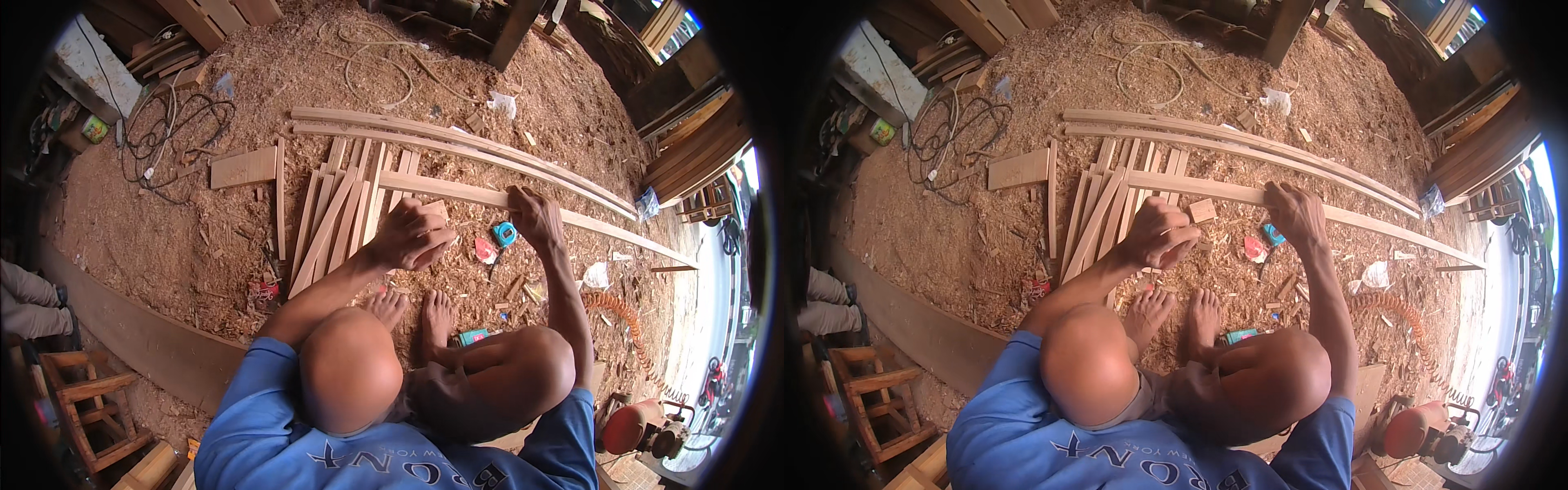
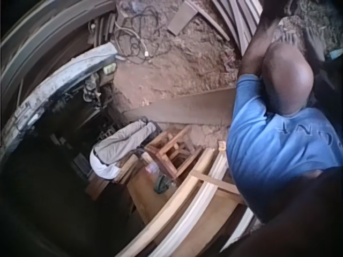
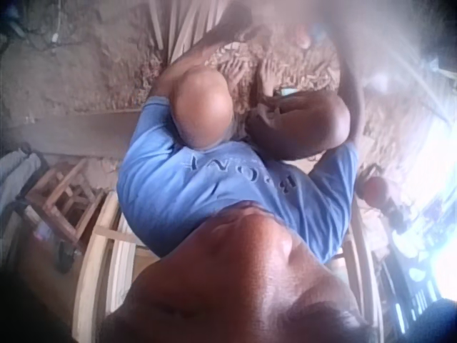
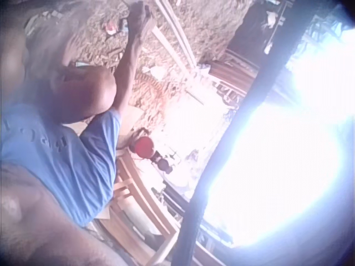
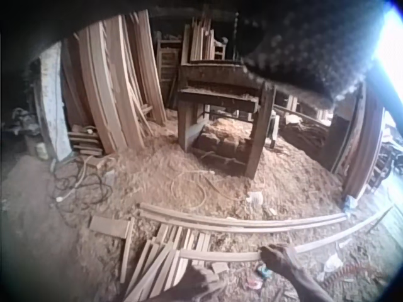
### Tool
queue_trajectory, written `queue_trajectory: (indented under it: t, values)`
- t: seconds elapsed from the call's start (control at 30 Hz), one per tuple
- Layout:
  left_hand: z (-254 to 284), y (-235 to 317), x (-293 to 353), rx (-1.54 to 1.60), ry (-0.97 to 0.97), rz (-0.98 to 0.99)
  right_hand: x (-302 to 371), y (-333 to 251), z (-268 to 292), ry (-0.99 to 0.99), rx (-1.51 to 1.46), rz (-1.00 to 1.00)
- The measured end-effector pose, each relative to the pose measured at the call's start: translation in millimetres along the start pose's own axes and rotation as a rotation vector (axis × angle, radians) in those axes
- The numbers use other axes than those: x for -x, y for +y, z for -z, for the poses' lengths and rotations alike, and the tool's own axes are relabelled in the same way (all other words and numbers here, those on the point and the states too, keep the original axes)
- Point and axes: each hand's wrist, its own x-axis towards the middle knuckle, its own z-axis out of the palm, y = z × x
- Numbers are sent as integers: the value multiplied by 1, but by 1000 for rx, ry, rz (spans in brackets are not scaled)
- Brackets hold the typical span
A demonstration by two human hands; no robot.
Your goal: The person sits on the floor and assembles a wooden frame by hand. They pick up thin wooden slats, align them with longer base pieces, and use a nail gun to fasten the components together. The person also uses a tape measure to check dimensions during the process.
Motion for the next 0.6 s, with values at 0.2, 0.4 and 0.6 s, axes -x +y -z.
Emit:
queue_trajectory:
  t: [0.2,0.4,0.6]
  values:
    - [-53,-80,113,-77,-298,1198,-2,-6,18,-21,-1,-45]
    - [-108,-125,142,-538,-725,1024,0,-15,15,13,91,-11]
    - [-103,-145,132,56,-382,1377,-2,-7,25,66,146,-68]
